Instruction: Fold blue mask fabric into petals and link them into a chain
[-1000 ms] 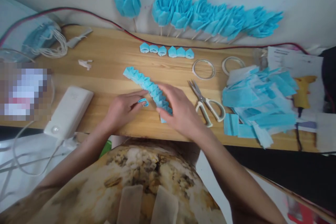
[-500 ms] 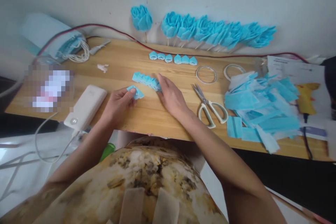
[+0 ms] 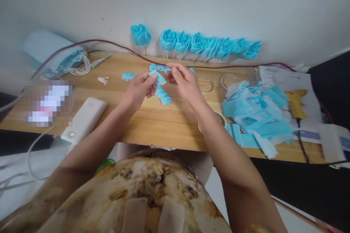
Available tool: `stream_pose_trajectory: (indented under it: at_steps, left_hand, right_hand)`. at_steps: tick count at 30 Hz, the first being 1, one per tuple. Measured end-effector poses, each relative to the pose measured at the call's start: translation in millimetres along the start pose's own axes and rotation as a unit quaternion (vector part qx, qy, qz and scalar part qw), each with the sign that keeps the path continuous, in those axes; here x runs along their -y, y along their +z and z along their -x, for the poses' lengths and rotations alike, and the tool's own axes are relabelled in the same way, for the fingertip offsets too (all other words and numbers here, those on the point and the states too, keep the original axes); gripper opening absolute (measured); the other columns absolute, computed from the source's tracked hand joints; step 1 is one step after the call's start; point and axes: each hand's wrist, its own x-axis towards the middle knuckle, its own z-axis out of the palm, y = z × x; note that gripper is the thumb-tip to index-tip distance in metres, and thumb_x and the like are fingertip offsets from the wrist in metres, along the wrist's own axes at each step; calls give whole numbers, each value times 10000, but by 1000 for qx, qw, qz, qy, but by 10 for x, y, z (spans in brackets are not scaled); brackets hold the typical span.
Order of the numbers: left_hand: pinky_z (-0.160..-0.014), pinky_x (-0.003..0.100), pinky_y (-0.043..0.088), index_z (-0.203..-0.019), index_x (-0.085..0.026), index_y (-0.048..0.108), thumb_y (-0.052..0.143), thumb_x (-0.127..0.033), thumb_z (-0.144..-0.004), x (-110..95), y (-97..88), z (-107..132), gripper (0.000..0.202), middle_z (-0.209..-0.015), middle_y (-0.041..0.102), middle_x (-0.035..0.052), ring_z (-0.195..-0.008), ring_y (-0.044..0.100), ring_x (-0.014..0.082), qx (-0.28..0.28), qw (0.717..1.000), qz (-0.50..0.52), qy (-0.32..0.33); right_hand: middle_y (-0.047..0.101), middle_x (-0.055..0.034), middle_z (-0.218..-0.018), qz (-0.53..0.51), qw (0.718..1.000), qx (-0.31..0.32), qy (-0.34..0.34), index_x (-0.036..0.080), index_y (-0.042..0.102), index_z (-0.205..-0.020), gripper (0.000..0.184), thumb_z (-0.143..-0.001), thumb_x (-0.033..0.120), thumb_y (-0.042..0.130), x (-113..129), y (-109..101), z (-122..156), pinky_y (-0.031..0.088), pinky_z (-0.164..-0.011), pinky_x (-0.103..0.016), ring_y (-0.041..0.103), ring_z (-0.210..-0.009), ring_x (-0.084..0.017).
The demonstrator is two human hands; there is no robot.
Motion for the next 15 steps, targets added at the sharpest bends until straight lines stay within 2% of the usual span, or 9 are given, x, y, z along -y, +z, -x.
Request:
stream_pose_trajectory:
  at_steps: [3, 7, 10, 15]
  left_hand:
    - [-433, 188, 312, -664, -179, 513, 733, -331, -990, 42, 144, -64, 422, -524, 523, -61, -431, 451, 41, 9, 1000, -6, 1]
    - [-456, 194, 320, -641, -176, 502, 751, -286, -971, 118, 248, -80, 428, -501, 506, -67, -435, 423, 40, 20, 1000, -19, 3]
    - [-447, 186, 320, -648, -170, 535, 753, -310, -968, 196, 232, -78, 412, -492, 523, -59, -427, 426, 40, 39, 999, -2, -20]
    - [-454, 179, 377, -761, -162, 614, 768, -353, -938, 298, 143, -49, 303, -575, 601, -26, -474, 541, 67, 111, 983, 110, -93]
  right_hand:
    - [748, -60, -1092, -23, 999, 9, 34, 279, 712, -1235, 504, -978, 683, 554, 23, -176, 267, 620, -885, -380, 730, -1007, -212]
    - [724, -39, -998, -37, 999, -1, 17, 241, 716, -1215, 433, -884, 519, 727, -98, -189, 361, 593, -878, -372, 696, -926, -191]
    - [692, -2, -885, -48, 999, -23, 5, 229, 727, -1146, 344, -840, 387, 746, -235, -162, 318, 560, -821, -339, 652, -824, -157]
    - [661, 38, -805, -91, 995, -42, -21, 250, 701, -1096, 289, -822, 321, 756, -302, -99, 318, 528, -735, -296, 618, -739, -127]
